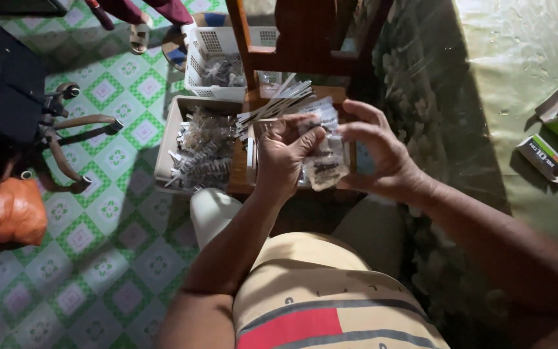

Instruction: Packaging small metal fasteners and white strips into small plastic bags.

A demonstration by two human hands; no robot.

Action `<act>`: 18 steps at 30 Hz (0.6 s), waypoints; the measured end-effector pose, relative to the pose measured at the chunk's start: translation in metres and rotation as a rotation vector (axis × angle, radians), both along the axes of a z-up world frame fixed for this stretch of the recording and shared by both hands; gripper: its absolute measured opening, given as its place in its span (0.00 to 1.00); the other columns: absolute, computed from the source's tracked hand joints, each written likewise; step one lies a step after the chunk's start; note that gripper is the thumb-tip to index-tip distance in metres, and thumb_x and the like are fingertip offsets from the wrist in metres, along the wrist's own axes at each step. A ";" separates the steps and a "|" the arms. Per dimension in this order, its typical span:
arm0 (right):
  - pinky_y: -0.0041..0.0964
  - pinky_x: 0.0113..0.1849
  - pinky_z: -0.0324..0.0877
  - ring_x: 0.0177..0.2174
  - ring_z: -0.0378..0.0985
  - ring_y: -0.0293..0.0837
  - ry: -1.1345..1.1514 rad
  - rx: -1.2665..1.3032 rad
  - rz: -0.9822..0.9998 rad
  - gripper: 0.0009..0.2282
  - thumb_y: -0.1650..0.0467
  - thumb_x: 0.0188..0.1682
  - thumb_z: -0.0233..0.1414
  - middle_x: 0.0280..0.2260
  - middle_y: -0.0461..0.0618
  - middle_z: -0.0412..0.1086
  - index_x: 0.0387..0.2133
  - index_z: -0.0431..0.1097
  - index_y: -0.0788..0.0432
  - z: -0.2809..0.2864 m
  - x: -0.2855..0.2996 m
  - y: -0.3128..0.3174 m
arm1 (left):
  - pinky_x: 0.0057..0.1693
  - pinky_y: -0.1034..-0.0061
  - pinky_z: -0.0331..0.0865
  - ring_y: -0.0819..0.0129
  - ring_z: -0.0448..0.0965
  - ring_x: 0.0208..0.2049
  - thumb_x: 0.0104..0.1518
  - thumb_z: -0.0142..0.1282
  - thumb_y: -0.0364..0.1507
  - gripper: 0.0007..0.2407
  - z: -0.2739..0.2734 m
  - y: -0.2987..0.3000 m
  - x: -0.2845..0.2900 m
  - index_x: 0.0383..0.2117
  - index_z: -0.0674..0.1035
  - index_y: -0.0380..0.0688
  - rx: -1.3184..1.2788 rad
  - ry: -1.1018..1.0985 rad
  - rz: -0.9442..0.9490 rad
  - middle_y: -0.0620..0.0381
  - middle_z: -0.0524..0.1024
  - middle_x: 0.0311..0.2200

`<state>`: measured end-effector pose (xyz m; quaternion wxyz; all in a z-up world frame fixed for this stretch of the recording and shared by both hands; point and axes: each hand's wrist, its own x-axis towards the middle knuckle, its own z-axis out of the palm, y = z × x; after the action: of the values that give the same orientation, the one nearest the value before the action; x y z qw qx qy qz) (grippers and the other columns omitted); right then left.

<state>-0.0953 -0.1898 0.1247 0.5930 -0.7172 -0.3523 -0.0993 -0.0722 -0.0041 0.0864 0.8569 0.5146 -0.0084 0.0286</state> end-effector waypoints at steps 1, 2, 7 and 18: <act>0.45 0.61 0.58 0.63 0.60 0.50 0.000 -0.001 0.000 0.31 0.69 0.39 0.68 0.66 0.59 0.50 0.58 0.66 0.62 -0.002 0.000 0.001 | 0.43 0.74 0.80 0.72 0.82 0.34 0.48 0.73 0.22 0.13 -0.001 0.000 0.001 0.40 0.83 0.37 -0.001 0.000 0.000 0.51 0.83 0.32; 0.49 0.59 0.61 0.59 0.65 0.52 -0.008 -0.072 -0.039 0.28 0.69 0.41 0.67 0.64 0.60 0.52 0.56 0.68 0.59 -0.004 0.000 0.001 | 0.43 0.75 0.80 0.72 0.82 0.34 0.48 0.73 0.22 0.13 -0.001 0.000 0.002 0.39 0.83 0.36 -0.008 0.004 0.015 0.52 0.83 0.31; 0.49 0.45 0.71 0.41 0.76 0.53 -0.053 -0.164 -0.163 0.18 0.68 0.44 0.67 0.51 0.61 0.62 0.48 0.75 0.57 -0.018 0.003 -0.001 | 0.43 0.75 0.80 0.73 0.82 0.33 0.48 0.73 0.22 0.13 -0.001 0.001 0.000 0.39 0.83 0.36 0.006 0.022 0.022 0.53 0.83 0.30; 0.35 0.33 0.70 0.29 0.74 0.39 0.074 -0.007 -0.288 0.03 0.78 0.48 0.62 0.31 0.55 0.73 0.34 0.78 0.66 -0.024 0.004 0.000 | 0.37 0.78 0.83 0.79 0.81 0.29 0.58 0.65 0.30 0.13 -0.002 0.000 -0.006 0.48 0.81 0.41 -0.069 0.129 -0.159 0.63 0.80 0.29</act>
<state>-0.0915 -0.1894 0.1003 0.5827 -0.7656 -0.2240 -0.1554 -0.0784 -0.0046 0.0848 0.8724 0.4832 0.0070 -0.0726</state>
